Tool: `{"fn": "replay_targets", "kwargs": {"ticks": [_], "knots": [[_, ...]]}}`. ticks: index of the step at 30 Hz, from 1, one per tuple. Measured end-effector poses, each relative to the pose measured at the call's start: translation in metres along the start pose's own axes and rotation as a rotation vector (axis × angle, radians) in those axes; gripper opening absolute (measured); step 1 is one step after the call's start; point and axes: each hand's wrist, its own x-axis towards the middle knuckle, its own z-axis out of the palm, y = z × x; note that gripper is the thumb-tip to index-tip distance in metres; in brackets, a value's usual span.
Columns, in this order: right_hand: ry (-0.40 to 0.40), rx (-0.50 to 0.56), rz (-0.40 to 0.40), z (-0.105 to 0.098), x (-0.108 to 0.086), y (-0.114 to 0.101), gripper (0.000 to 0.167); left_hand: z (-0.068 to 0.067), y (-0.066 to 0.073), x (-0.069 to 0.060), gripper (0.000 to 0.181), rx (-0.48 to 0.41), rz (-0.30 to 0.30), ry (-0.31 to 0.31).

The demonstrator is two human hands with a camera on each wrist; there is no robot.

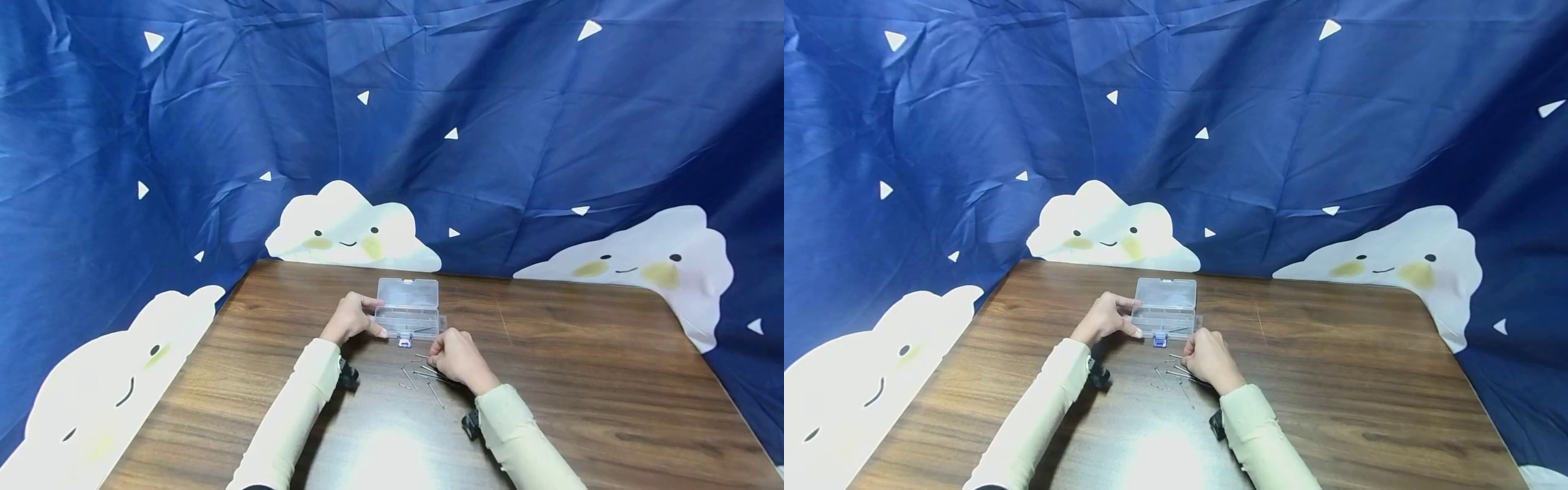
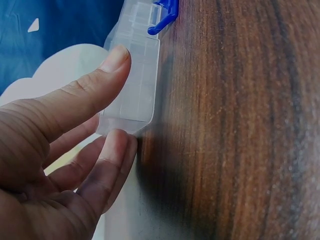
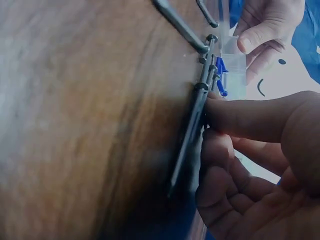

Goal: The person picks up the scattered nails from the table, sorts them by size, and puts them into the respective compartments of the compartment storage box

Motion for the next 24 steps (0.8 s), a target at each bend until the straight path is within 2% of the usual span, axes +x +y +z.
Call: {"fn": "replay_targets", "kwargs": {"ticks": [4,8,12,18,24], "knots": [[-0.020,-0.051,-0.019,0.003,0.001,0.001,0.026,0.000,0.000,0.000,0.076,0.005,-0.009,0.000],[-0.072,-0.116,-0.073,0.005,0.001,-0.001,0.031,0.000,0.000,0.000,0.077,0.005,-0.008,-0.002],[-0.114,-0.136,-0.124,0.003,0.000,-0.003,0.037,0.000,0.000,0.000,0.076,0.008,-0.003,0.007],[-0.095,-0.087,-0.134,-0.004,-0.003,-0.004,0.036,0.001,0.001,-0.001,0.076,0.009,0.000,0.007],[-0.058,0.041,-0.089,-0.010,-0.002,0.000,0.028,0.000,0.003,-0.001,0.075,-0.002,-0.007,0.005]]}}
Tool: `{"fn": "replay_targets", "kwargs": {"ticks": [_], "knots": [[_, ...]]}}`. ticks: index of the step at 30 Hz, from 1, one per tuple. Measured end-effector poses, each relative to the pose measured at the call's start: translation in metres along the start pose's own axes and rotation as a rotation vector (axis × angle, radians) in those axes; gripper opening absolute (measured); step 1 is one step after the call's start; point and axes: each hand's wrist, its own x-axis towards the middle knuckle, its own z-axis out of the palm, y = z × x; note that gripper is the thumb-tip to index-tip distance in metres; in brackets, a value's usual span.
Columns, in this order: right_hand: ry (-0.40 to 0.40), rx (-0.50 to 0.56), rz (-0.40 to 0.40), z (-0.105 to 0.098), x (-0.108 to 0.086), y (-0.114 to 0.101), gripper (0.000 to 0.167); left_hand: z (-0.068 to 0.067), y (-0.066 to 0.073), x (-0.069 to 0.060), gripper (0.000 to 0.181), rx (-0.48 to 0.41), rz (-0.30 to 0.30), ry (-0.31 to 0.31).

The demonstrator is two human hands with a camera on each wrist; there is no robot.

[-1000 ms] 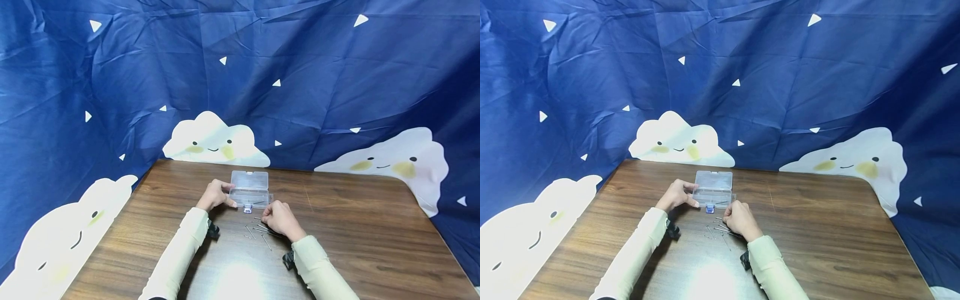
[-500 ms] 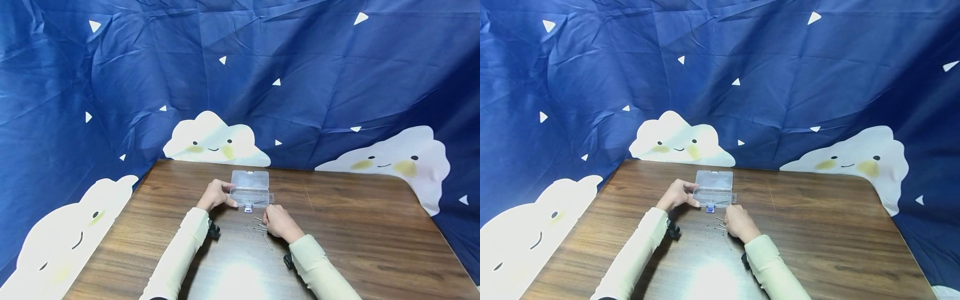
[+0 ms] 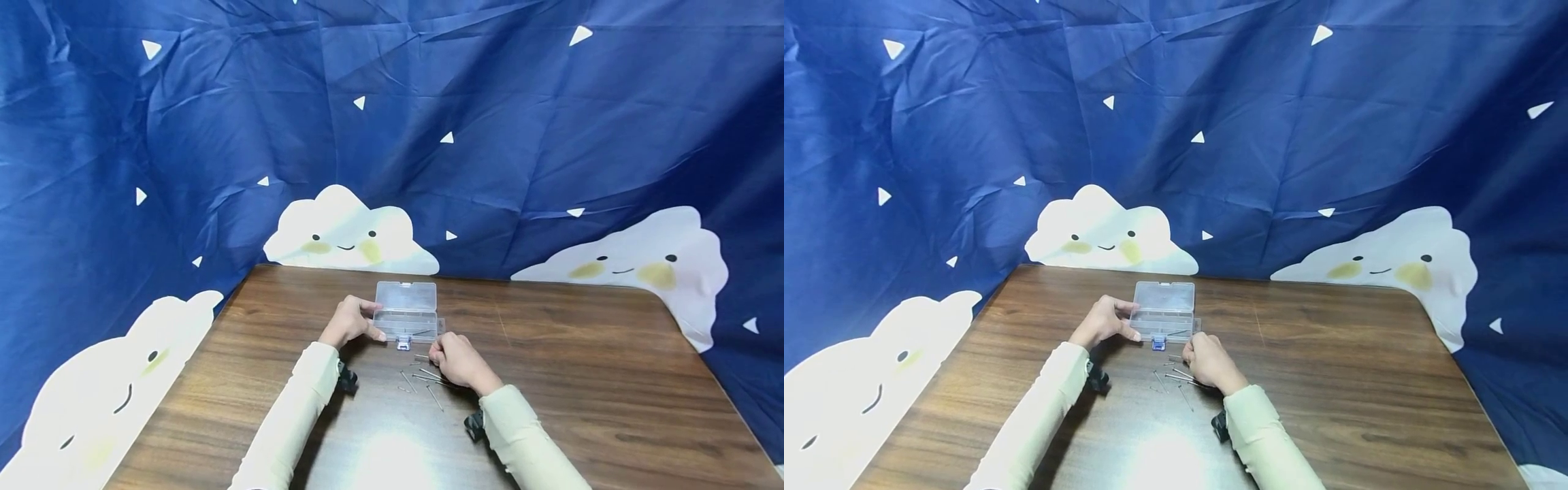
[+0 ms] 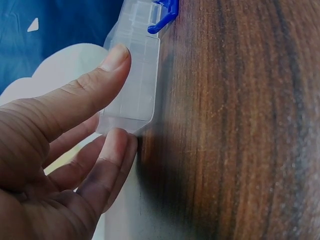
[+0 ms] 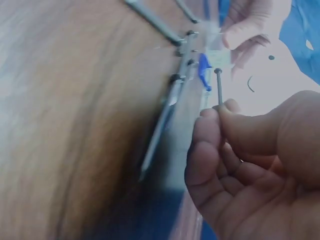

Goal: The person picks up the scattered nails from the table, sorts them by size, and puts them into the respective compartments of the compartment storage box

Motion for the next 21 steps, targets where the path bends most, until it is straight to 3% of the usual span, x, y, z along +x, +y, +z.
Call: {"fn": "replay_targets", "kwargs": {"ticks": [7,14,21], "knots": [[0.058,0.150,0.072,-0.005,0.006,0.001,0.027,0.000,-0.002,0.000,0.075,-0.004,0.003,-0.001],[0.079,0.176,0.079,-0.011,0.012,-0.001,0.025,0.000,-0.002,0.000,0.075,-0.008,-0.003,0.001],[0.105,0.231,0.138,-0.014,0.020,-0.003,0.020,0.000,-0.001,0.000,0.076,-0.005,-0.003,0.004]]}}
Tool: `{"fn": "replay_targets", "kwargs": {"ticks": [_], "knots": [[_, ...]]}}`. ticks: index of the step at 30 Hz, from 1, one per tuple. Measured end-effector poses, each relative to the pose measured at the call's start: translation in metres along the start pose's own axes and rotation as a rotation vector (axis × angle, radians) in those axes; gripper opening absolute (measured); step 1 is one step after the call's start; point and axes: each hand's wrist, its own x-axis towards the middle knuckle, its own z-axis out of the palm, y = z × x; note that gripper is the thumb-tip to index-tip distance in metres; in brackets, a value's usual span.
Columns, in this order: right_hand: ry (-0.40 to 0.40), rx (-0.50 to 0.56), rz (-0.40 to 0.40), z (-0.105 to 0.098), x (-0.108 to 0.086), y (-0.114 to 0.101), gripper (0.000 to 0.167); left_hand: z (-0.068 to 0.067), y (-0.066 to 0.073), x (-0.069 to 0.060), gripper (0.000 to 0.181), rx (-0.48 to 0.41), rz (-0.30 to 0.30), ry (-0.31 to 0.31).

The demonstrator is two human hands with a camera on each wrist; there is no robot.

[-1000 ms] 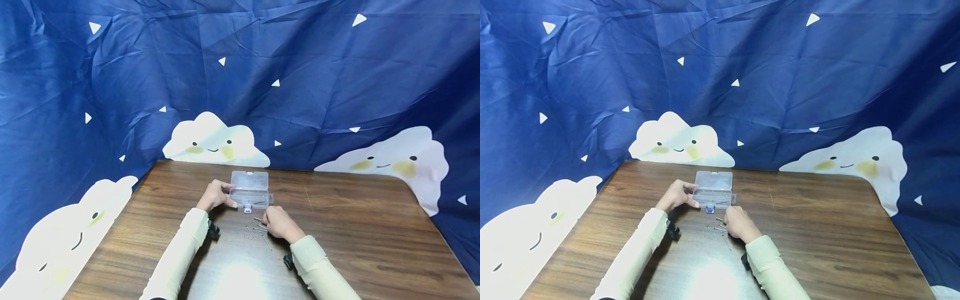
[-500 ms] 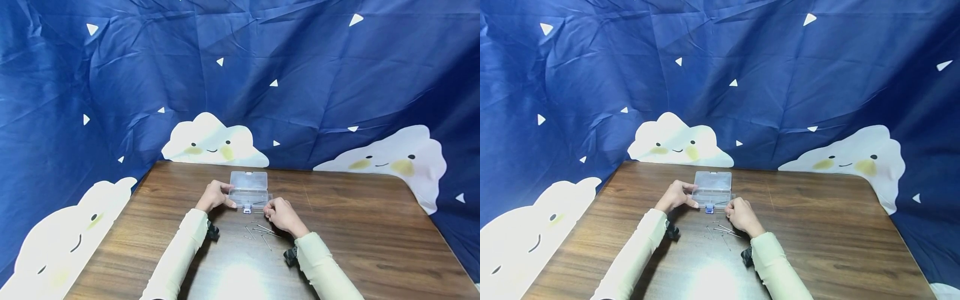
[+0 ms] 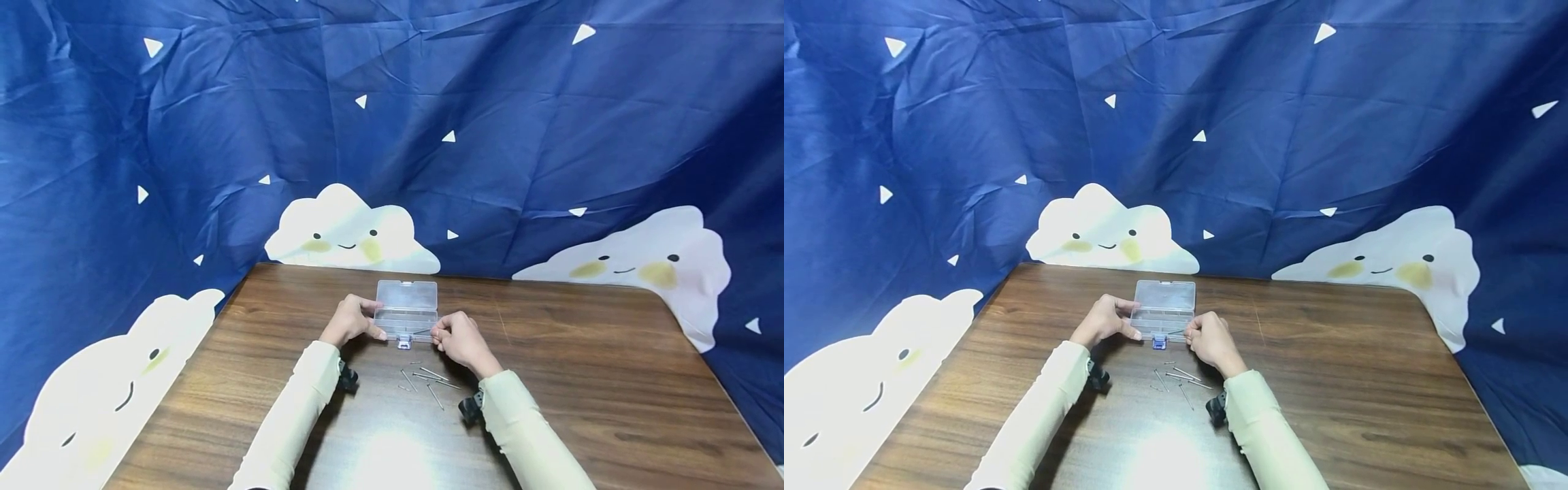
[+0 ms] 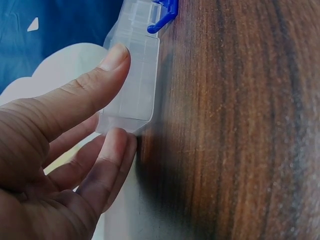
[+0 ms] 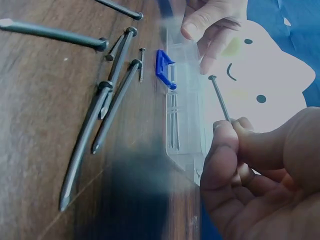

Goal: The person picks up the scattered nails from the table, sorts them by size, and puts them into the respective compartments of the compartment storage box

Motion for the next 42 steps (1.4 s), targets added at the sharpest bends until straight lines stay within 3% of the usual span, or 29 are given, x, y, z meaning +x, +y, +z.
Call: {"fn": "replay_targets", "kwargs": {"ticks": [28,42], "knots": [[0.074,-0.019,0.096,0.008,0.023,0.004,0.018,-0.001,-0.001,0.001,0.074,0.017,0.004,0.005],[0.079,-0.114,0.051,0.012,0.026,0.000,0.017,0.000,-0.001,-0.001,0.075,-0.016,0.007,-0.008]]}}
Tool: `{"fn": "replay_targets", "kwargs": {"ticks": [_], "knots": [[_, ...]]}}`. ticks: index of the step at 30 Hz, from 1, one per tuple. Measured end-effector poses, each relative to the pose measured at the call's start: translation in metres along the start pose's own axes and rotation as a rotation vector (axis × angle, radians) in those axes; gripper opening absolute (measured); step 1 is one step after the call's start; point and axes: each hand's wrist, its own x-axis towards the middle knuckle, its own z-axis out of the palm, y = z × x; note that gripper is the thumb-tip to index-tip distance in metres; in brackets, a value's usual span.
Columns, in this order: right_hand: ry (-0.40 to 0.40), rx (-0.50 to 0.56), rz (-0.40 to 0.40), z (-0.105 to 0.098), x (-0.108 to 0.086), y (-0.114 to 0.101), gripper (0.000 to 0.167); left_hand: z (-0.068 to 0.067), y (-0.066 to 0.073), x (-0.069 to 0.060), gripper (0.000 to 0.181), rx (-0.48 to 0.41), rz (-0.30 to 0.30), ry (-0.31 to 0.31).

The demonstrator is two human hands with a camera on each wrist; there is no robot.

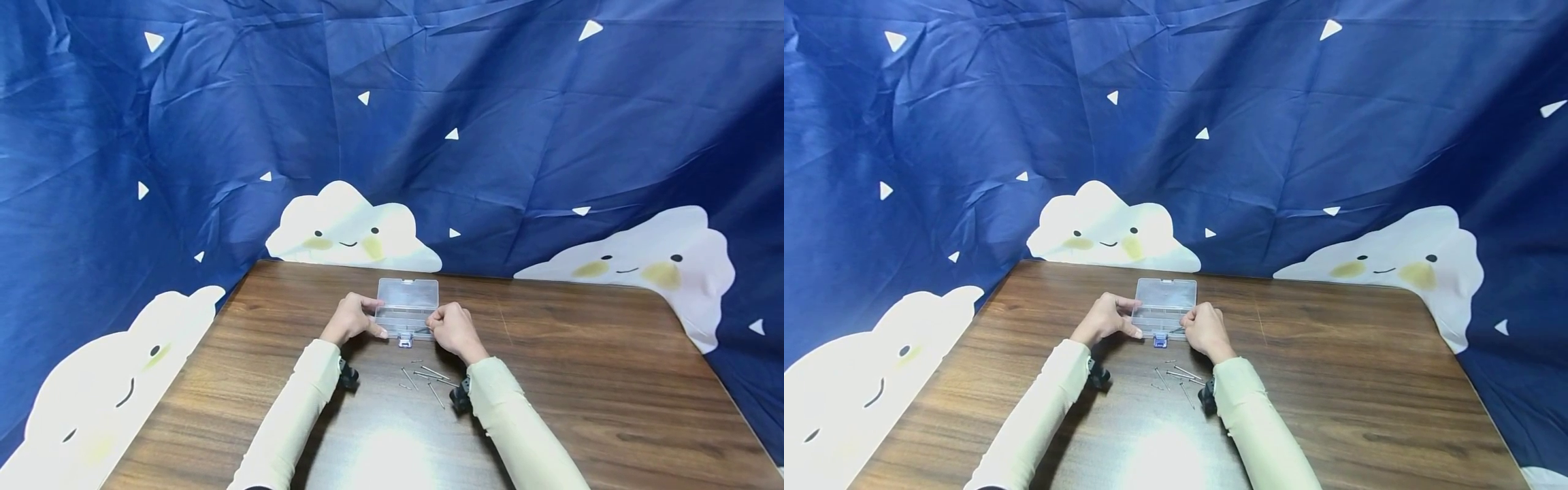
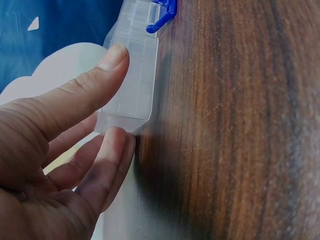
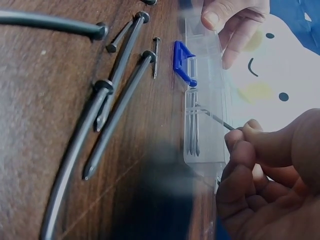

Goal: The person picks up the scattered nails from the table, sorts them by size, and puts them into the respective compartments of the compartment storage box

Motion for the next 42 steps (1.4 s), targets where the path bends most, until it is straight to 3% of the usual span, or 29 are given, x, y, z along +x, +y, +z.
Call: {"fn": "replay_targets", "kwargs": {"ticks": [27,42], "knots": [[-0.003,-0.001,0.002,-0.002,0.000,-0.001,0.013,0.000,0.002,0.000,0.074,0.001,-0.013,0.008],[-0.028,0.005,-0.092,-0.009,-0.013,0.007,0.017,0.000,0.002,0.000,0.075,0.011,-0.015,0.005]]}}
